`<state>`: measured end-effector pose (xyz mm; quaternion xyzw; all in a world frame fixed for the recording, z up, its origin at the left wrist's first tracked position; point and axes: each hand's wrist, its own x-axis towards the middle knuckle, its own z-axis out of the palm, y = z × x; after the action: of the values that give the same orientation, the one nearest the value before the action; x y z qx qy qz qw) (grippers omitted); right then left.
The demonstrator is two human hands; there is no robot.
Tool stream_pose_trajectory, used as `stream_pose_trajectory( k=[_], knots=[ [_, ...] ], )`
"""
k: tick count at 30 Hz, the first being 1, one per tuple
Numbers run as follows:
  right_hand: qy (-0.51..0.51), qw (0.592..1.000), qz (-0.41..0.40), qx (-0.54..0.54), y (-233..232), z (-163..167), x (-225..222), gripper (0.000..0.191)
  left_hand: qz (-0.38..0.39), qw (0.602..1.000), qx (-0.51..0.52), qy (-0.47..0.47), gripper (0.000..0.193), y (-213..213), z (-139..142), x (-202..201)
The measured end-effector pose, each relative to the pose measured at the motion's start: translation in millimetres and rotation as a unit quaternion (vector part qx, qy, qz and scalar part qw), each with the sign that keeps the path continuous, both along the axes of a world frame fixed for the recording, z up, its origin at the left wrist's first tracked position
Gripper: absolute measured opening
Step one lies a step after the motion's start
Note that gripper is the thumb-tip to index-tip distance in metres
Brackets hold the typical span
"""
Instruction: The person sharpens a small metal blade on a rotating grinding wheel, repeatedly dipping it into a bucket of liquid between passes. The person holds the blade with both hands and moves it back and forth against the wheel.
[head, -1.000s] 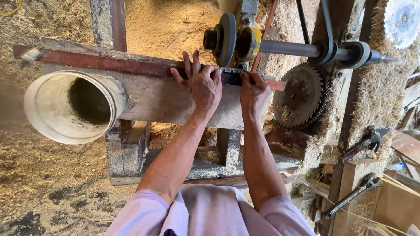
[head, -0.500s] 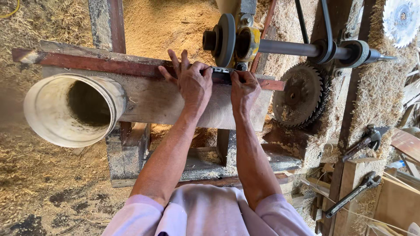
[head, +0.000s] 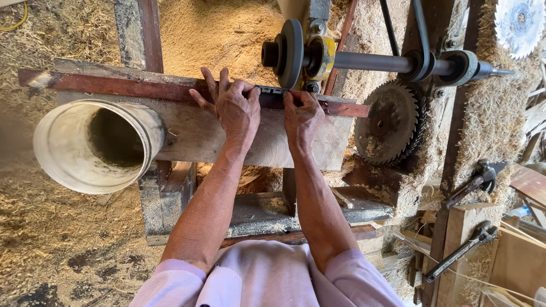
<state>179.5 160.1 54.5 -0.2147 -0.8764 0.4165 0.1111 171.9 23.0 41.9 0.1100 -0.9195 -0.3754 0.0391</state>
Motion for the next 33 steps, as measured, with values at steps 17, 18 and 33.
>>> stream_pose_trajectory(
  k=[17,18,33],
  knots=[
    [-0.03,0.999,-0.007,0.037,44.3,-10.9,12.2,0.016,0.001,0.999,0.007,0.038,0.018,47.2,-5.8,6.7],
    [-0.035,0.999,-0.008,0.036,47.0,-13.2,12.7,0.017,0.003,0.999,0.006,0.041,0.017,48.9,-6.4,7.4],
    [-0.074,0.997,0.0,0.025,75.7,-15.5,21.7,0.02,0.009,0.998,0.01,0.066,0.019,76.3,-16.2,9.7]
  ],
)
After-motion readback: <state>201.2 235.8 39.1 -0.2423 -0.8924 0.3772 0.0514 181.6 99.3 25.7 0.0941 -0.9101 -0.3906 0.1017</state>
